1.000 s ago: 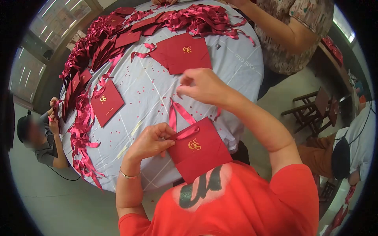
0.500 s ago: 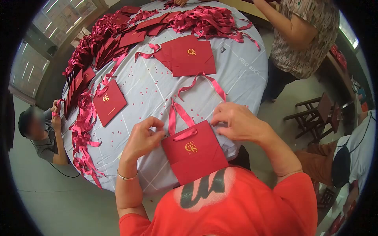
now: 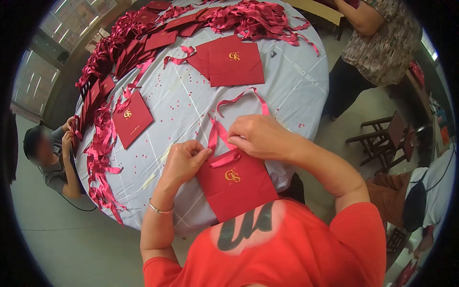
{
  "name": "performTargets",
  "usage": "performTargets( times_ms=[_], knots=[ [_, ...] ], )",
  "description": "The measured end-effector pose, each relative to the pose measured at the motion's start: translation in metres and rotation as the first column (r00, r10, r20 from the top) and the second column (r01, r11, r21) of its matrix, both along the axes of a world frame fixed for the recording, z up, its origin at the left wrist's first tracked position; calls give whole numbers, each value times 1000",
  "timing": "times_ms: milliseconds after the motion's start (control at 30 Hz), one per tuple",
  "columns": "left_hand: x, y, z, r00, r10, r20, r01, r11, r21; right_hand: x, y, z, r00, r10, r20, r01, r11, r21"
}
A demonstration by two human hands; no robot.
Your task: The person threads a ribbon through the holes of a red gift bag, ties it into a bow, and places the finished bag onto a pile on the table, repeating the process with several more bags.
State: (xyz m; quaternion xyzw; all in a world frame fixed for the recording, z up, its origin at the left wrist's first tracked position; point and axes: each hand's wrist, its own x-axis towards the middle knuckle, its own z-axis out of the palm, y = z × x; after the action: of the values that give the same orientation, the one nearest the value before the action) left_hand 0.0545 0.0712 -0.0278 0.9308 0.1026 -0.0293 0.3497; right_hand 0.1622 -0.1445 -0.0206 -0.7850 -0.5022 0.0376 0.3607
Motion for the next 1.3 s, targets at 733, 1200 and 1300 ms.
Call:
performTargets(
  times_ms=[733, 1200, 1300],
  knots=[
    [-13, 6, 23, 984, -165, -71, 153, 977, -150, -17, -3, 3, 961, 148, 236, -127, 987, -102],
    [-14, 8, 19, 979, -204, -28, 200, 973, -117, -15, -3, -6, 988, 141, -64, -145, 987, -67],
    [-15, 9, 18, 978, -209, -20, 205, 971, -125, -15, -2, 2, 978, 123, -167, -143, 983, -115]
  ],
)
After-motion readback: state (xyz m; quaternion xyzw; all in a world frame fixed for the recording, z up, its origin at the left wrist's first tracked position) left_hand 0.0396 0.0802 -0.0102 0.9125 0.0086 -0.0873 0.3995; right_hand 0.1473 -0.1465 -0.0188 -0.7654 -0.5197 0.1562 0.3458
